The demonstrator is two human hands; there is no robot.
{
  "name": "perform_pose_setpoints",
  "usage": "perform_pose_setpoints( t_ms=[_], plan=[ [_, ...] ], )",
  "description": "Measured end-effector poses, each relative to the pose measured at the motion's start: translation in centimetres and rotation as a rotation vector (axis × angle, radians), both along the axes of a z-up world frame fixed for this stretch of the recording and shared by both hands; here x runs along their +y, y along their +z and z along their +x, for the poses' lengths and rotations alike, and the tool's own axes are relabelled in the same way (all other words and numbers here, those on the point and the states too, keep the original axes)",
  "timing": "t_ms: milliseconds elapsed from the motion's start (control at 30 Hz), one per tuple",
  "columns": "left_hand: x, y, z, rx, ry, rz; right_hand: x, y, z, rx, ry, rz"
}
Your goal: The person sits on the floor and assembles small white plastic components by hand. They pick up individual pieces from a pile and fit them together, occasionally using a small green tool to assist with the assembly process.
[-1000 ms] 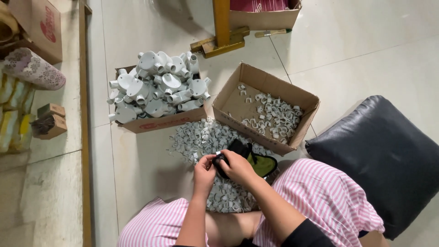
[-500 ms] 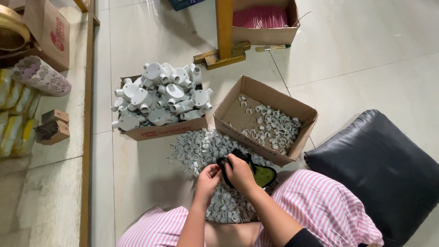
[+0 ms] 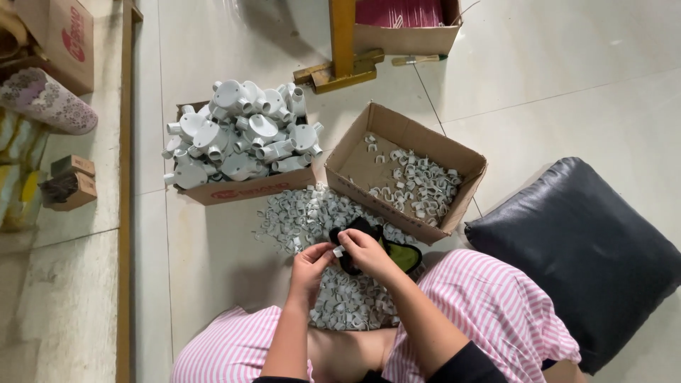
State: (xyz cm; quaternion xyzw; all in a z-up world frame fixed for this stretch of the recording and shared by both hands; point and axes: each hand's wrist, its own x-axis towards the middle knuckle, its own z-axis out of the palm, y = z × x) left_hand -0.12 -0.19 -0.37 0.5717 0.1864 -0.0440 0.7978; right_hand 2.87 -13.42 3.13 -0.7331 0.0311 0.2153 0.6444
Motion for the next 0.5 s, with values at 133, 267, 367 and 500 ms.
perform_pose_setpoints(
  t_ms=[133,267,367,500],
  plan=[
    [0.2,0.3,-0.1,-0.001,0.048,-0.082,-0.7,1.4,0.2,0.062,0.090,0.001],
    [0.0,1.0,-0.1,-0.033,0.072,-0.125,-1.5,-0.2,0.7,0.047,0.123,-0.021],
    [0.7,-0.9,0.3,-0.039,0.126,-0.095,-1.7,1.2,0.9,0.049,0.097,-0.056],
    [1.6,-1.7,0.8,-0.049,0.241,0.020,-1.6,4.2,0.5,0.065,-0.088,0.106]
  ],
)
